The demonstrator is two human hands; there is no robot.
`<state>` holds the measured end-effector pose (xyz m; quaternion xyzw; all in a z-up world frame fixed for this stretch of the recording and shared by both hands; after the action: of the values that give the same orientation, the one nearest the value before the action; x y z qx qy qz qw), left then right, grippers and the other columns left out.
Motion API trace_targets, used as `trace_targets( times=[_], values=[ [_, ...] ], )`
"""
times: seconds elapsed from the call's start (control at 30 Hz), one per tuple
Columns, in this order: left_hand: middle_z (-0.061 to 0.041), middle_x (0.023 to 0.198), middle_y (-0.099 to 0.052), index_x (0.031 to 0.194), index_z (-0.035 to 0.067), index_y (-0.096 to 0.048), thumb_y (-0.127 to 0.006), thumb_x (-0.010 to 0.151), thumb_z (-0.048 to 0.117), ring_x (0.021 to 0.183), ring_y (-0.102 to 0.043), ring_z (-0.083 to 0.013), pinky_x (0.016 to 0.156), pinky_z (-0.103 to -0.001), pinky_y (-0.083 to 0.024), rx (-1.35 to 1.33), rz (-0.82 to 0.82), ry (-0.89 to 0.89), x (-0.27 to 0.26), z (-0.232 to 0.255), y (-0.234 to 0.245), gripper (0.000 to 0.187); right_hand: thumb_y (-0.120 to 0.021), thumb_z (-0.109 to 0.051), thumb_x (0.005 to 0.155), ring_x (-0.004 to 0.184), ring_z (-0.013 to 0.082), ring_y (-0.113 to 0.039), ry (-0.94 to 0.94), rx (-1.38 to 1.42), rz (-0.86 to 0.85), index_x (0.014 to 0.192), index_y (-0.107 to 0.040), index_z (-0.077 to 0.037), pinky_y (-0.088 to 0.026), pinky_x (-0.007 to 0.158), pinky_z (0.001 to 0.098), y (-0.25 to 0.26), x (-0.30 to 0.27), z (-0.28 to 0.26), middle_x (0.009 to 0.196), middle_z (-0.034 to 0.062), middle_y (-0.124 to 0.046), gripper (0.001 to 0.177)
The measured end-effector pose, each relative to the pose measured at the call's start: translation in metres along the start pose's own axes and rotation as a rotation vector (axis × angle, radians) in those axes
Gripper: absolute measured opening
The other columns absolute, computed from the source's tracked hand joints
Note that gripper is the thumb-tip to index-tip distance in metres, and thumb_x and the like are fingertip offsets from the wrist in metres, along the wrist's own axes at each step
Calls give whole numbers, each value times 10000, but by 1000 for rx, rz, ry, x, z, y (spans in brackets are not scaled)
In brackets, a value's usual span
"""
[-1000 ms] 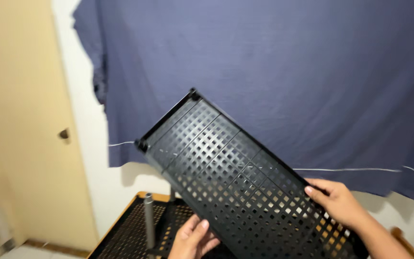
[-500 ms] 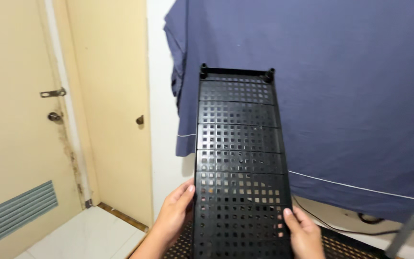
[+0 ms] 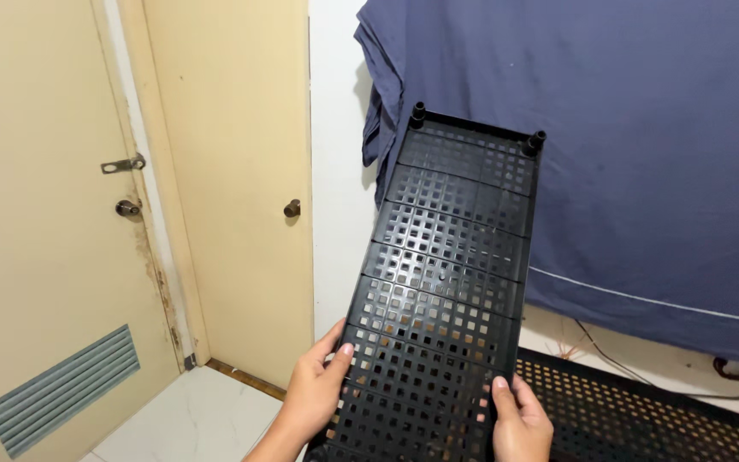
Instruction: The person assembles a black plastic shelving unit by inserting metal poles into the corners of the shelves. They lift and position the shelves, then slide the poles into place to connect the layers.
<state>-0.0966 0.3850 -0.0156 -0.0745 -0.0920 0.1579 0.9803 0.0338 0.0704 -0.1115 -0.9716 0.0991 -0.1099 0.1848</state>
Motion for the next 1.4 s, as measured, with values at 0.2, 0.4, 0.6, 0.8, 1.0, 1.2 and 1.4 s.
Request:
trace_targets(
  times=[0.2, 0.4, 0.6, 0.8, 1.0, 1.2, 1.4],
  values=[
    [-142, 1078, -779, 1466, 69, -577, -609, 974, 129, 684, -628, -93, 552, -256, -510, 128, 85, -60, 16, -14, 44, 497, -558, -57, 976, 689, 167, -665, 25, 93, 54, 1355, -572, 1, -535, 547, 303, -19, -30, 26, 937, 132, -729, 384],
    [-57, 1146, -767, 1321, 4, -600, -600, 912, 57, 780, -731, -114, 592, -282, -567, 157, 131, -18, 22, -51, 71, 412, -543, -35, 969, 706, 173, -657, -46, -53, 66, 1346, -527, -4, -532, 556, 323, -22, -53, 60, 947, 142, -737, 378],
    [-112, 1041, -819, 1257, -10, -676, -628, 905, 66, 860, -769, -123, 790, -267, -585, 372, 214, -20, 19, -95, 91, 362, -537, -74, 989, 772, 145, -637, -96, -183, 41, 1357, -555, -6, -534, 683, 308, -16, -78, 95, 932, 104, -728, 375],
    [-110, 959, -824, 1226, 22, -713, -629, 902, 90, 827, -754, -113, 770, -281, -568, 461, 210, 31, 15, -142, 96, 342, -551, -107, 996, 847, 153, -656, -178, -288, 47, 1367, -549, -7, -523, 787, 308, -1, -95, 129, 987, 99, -728, 384],
    [-116, 943, -753, 1211, 67, -734, -658, 883, 96, 767, -702, -184, 742, -328, -559, 625, 197, 27, 28, -193, 102, 337, -585, -209, 991, 876, 194, -676, -119, -730, 34, 1343, -583, -26, -530, 813, 336, 13, -100, 151, 994, 100, -723, 397],
    [-134, 988, -715, 1196, 71, -744, -660, 872, 95, 806, -707, -228, 775, -350, -565, 668, 157, -5, 44, -249, 102, 335, -589, -240, 978, 922, 237, -705, -119, -849, 75, 1323, -609, -58, -541, 848, 354, 20, -92, 182, 1032, 121, -734, 391],
    [-155, 1010, -740, 1196, 90, -739, -661, 872, 109, 813, -730, -245, 795, -349, -568, 708, 139, 53, 63, -294, 106, 334, -575, -240, 980, 966, 297, -706, -222, -965, 99, 1347, -602, -73, -535, 877, 407, 24, -84, 210, 1072, 167, -725, 404]
  ],
)
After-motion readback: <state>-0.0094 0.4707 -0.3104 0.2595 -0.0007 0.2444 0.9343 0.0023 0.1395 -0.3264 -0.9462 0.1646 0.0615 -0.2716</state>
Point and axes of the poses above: each hand's wrist, its own x-axis towards the middle knuckle, its own y-axis out of the back of the hand, z = x × y, the point moved 8 cm from there along x, towards the middle knuckle
